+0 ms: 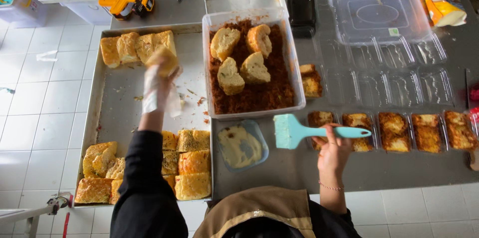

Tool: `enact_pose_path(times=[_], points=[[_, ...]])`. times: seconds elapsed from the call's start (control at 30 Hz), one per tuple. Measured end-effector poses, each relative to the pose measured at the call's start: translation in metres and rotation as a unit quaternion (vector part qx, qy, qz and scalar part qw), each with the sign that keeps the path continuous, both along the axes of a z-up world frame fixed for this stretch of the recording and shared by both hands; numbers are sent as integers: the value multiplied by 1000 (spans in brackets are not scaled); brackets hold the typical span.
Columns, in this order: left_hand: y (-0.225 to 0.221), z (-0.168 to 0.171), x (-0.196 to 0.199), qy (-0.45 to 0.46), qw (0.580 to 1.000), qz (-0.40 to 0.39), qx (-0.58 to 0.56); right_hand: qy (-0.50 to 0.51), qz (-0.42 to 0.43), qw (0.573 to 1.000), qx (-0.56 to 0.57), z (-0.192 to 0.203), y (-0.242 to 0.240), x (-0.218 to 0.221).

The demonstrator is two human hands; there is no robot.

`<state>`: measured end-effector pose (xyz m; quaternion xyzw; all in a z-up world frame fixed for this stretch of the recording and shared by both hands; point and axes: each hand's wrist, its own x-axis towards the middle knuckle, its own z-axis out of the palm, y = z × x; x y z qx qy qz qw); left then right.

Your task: The person prepares multiple meat-filled rolls by spreading a cream-like substance onto halved bread rolls with a blue spatula and then dipping them into a container of shredded meat by hand.

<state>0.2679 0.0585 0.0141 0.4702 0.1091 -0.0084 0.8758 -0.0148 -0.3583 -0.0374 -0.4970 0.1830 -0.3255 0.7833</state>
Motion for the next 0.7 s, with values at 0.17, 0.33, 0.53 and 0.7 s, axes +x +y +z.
enact_pose_path(times=[0.17, 0.33, 0.53, 0.7], points=[[14, 33, -82, -67, 944, 25, -323, 83, 47, 978, -186, 1, 38, 7], [-14, 36, -168, -184, 911, -31, -368, 56, 39, 875, -478, 4, 69, 15], [-32, 3, -230, -113, 986, -36, -117, 9, 172, 865, -472, 0, 108, 16], [-31, -21, -243, -115, 993, -21, -18, 24, 155, 837, -524, -20, 123, 28]])
